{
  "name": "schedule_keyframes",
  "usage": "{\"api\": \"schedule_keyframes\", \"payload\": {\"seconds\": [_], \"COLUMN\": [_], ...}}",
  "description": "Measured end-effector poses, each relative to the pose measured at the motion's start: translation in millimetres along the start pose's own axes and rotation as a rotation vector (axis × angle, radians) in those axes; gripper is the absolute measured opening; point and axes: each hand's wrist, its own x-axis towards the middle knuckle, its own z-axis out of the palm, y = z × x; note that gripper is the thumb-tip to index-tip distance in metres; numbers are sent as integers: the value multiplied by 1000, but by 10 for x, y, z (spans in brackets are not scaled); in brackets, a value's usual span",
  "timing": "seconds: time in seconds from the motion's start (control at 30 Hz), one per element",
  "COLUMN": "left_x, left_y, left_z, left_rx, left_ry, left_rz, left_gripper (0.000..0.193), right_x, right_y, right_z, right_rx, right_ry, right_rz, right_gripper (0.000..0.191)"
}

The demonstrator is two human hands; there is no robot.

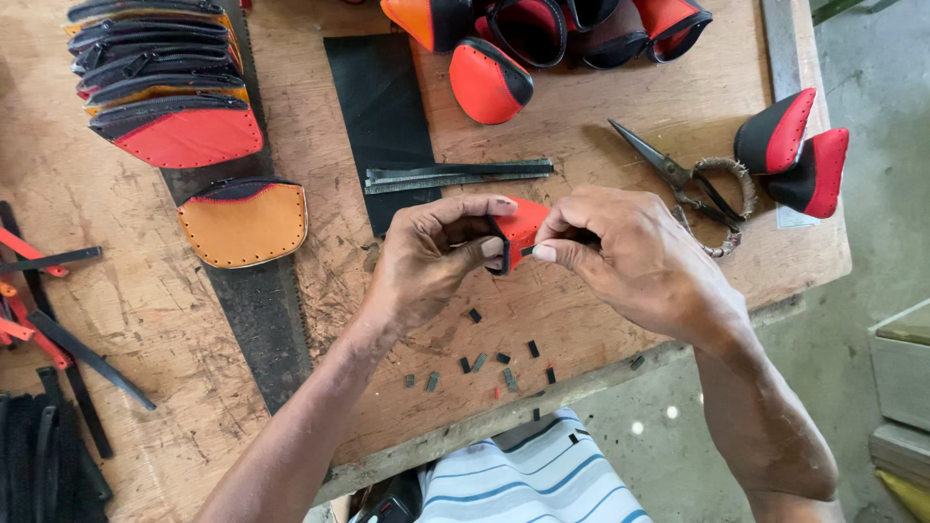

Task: The person assembles small red and black pouches by hand, inserting a zipper into the seam and trimming excess material with shears. They then handle a tan pouch, aligning and folding its edges to prepare it for assembly.

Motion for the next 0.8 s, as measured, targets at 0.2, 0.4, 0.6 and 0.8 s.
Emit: {"api": "schedule_keyframes", "payload": {"seconds": [0.2,0.4,0.6,0.8], "left_x": [-2,2,-12,-18], "left_y": [-45,-72,-64,-32], "left_z": [5,-6,11,21], "left_rx": [-30,-132,-185,-137], "left_ry": [-1,-10,-31,-32], "left_rz": [47,2,-23,-23], "left_gripper": [35,35,37,37], "right_x": [54,71,53,38], "right_y": [-33,-38,-62,-117], "right_z": [28,41,45,86], "right_rx": [-19,-73,-118,-182], "right_ry": [7,0,29,45], "right_rz": [37,49,-1,86], "right_gripper": [22,25,27,24]}}
